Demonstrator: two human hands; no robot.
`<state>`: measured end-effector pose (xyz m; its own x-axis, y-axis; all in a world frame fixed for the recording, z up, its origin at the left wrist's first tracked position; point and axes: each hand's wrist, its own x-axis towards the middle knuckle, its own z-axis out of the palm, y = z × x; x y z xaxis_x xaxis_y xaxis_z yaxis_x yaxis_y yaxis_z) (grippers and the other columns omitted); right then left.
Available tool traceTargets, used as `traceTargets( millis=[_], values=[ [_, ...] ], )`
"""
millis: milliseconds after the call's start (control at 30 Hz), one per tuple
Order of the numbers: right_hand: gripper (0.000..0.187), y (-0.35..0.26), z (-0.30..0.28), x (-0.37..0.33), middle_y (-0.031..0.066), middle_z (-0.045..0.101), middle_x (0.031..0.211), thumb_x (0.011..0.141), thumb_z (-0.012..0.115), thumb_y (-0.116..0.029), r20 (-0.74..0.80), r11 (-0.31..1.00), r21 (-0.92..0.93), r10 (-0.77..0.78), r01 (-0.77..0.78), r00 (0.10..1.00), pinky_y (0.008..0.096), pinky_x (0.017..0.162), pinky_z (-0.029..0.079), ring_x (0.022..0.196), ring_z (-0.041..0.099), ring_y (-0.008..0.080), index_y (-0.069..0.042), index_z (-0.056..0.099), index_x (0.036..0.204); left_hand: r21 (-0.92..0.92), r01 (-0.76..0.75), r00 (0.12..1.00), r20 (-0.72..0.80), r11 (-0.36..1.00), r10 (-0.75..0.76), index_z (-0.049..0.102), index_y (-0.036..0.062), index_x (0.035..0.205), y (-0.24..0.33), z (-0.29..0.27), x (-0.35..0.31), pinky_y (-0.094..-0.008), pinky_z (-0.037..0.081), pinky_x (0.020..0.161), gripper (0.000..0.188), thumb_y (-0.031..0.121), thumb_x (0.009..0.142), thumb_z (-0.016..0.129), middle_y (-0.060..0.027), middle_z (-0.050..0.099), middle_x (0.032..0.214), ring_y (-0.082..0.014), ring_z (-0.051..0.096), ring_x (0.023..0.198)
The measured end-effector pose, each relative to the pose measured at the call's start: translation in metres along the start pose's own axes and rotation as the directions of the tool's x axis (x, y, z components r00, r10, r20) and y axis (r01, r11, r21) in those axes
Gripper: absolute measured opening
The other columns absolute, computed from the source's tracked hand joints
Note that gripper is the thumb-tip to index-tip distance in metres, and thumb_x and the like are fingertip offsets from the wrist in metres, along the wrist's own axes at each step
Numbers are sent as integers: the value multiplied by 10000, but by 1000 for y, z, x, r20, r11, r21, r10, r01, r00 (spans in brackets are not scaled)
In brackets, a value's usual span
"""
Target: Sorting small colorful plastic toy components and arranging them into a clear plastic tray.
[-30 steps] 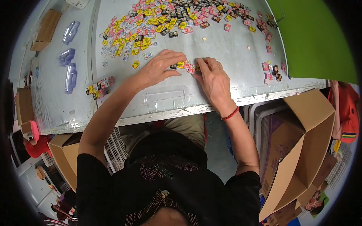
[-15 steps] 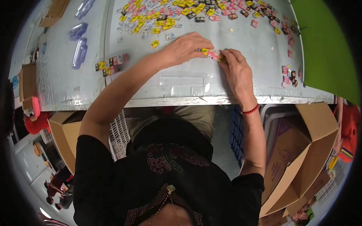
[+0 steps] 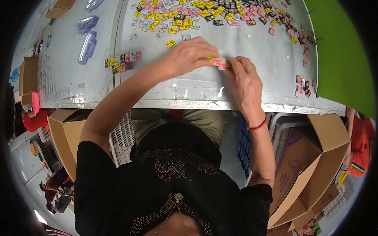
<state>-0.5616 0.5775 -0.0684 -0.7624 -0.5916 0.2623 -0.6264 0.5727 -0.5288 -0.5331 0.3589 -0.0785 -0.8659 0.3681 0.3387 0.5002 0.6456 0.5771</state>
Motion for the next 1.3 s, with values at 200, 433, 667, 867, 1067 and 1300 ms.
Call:
traceTargets(
  millis=[200, 433, 667, 867, 1067, 1300],
  values=[
    [325, -39, 14, -9, 96, 633, 1045, 729, 732, -70, 146, 988, 23, -157, 155, 977, 339, 745, 535, 905, 635, 272, -52, 659, 1045, 52, 154, 988, -41, 987, -152, 656, 7, 1007, 41, -13, -68, -346, 488, 820, 231, 103, 798, 682, -85, 653, 1017, -258, 580, 947],
    [335, -37, 32, -12, 83, 634, 1040, 734, 724, -57, 161, 979, 31, -203, 200, 966, 333, 784, 520, 932, 622, 268, -56, 654, 1062, 60, 181, 980, -99, 982, -174, 646, -3, 992, 35, -2, -89, -336, 492, 810, 231, 52, 773, 697, -81, 631, 1023, -245, 582, 941],
    [341, -41, 33, -25, 97, 633, 1038, 726, 721, -37, 84, 977, 14, -212, 212, 974, 343, 790, 509, 904, 615, 270, -54, 661, 1061, 154, 152, 965, -238, 976, -113, 647, -15, 984, 54, 12, -97, -330, 509, 786, 254, 9, 740, 711, -97, 614, 1023, -255, 587, 942],
    [261, -44, 30, -32, 90, 624, 984, 744, 699, -51, 88, 975, -21, -218, 221, 972, 342, 728, 462, 834, 595, 248, -27, 671, 1002, 135, 188, 963, -219, 973, -155, 646, -27, 966, 59, 21, -101, -330, 520, 784, 247, -1, 730, 715, -98, 607, 1023, -252, 591, 926],
    [274, -44, 34, -37, 112, 605, 1010, 755, 695, -59, 67, 980, -16, -197, 198, 978, 357, 780, 466, 879, 596, 268, -20, 666, 1025, 105, 214, 944, -277, 971, -178, 654, -16, 957, 55, 28, -103, -330, 524, 761, 266, -12, 703, 733, -95, 616, 968, -247, 593, 893],
    [293, -46, 42, -47, 127, 621, 1058, 761, 713, -36, -11, 984, -21, -180, 180, 984, 382, 835, 480, 950, 596, 299, -5, 657, 1047, 80, 154, 924, -364, 985, -115, 670, -12, 882, 43, 31, -108, -336, 521, 778, 208, -5, 684, 733, -100, 637, 955, -270, 603, 946]
  ],
)
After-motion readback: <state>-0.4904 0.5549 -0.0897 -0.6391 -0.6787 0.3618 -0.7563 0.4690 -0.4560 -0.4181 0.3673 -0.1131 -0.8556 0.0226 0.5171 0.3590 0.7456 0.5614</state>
